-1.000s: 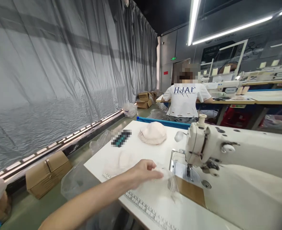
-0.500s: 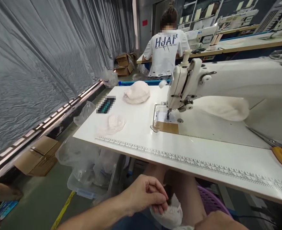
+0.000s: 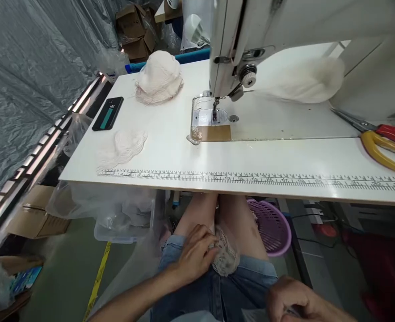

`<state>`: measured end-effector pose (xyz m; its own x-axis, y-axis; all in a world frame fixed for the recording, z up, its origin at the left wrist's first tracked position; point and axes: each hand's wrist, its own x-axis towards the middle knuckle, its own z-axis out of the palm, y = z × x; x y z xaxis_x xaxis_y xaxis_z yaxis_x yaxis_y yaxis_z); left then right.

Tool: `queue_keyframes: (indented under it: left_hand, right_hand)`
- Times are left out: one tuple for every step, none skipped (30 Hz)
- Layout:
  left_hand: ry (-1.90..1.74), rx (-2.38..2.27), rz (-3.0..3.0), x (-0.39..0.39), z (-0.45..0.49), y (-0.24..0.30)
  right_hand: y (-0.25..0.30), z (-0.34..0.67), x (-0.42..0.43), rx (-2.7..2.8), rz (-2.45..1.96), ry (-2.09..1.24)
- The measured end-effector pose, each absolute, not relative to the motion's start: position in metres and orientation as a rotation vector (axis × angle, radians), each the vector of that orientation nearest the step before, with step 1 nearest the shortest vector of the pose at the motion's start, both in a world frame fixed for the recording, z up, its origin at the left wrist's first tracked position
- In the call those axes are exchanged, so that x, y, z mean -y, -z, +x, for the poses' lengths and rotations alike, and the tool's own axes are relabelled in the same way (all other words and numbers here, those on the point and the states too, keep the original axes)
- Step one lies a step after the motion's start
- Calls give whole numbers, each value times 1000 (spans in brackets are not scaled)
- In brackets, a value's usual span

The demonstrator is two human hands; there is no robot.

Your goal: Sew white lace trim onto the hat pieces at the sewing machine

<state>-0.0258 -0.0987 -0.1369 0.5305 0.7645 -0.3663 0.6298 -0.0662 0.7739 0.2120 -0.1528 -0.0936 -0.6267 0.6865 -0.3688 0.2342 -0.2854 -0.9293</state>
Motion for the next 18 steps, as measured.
queue_keyframes:
  left_hand:
    - [-106, -1118, 1847, 100, -21, 137]
    - [-36, -1069, 1910, 103, -15, 138]
    - [32, -1029, 1947, 106, -8, 139]
    - [85, -1003, 1953, 109, -2, 142]
    - [116, -992, 1926, 112, 4, 144]
    - [130, -994, 1886, 114, 9, 147]
    - [131, -1005, 1843, 115, 13, 150]
    - [120, -1023, 1802, 114, 15, 152]
    - [97, -1044, 1761, 111, 15, 152]
    - [63, -1070, 1712, 107, 15, 151]
    - [22, -1097, 1658, 102, 13, 148]
    - [-21, -1120, 1602, 97, 10, 144]
    - [-61, -1135, 1547, 91, 7, 140]
    - [-94, -1141, 1494, 86, 3, 134]
    - [-119, -1137, 1444, 82, 1, 129]
    - [-138, -1130, 1400, 79, -2, 124]
    - [-150, -1118, 1366, 76, -4, 120]
    - [-158, -1102, 1329, 75, -5, 116]
  right_hand:
    - [93, 212, 153, 1621, -1151, -1999]
    - [92, 211, 153, 1601, -1148, -2026]
    - [92, 211, 153, 1575, -1143, -2053]
    - [93, 211, 153, 1548, -1138, -2076]
    - [95, 210, 154, 1524, -1138, -2089]
    - [97, 210, 154, 1508, -1145, -2093]
    - [99, 209, 155, 1504, -1163, -2078]
    - [101, 208, 154, 1516, -1182, -2048]
    - [102, 207, 153, 1543, -1198, -2006]
    - [102, 206, 152, 1580, -1208, -1949]
    - [100, 204, 149, 1618, -1203, -1895]
    - [97, 202, 146, 1651, -1182, -1853]
    - [92, 199, 143, 1682, -1146, -1831]
    - [86, 197, 139, 1702, -1099, -1835]
    - [80, 194, 135, 1710, -1035, -1860]
    - [75, 191, 130, 1705, -961, -1901]
    - [71, 189, 125, 1698, -910, -1936]
    - [69, 186, 121, 1696, -905, -1940]
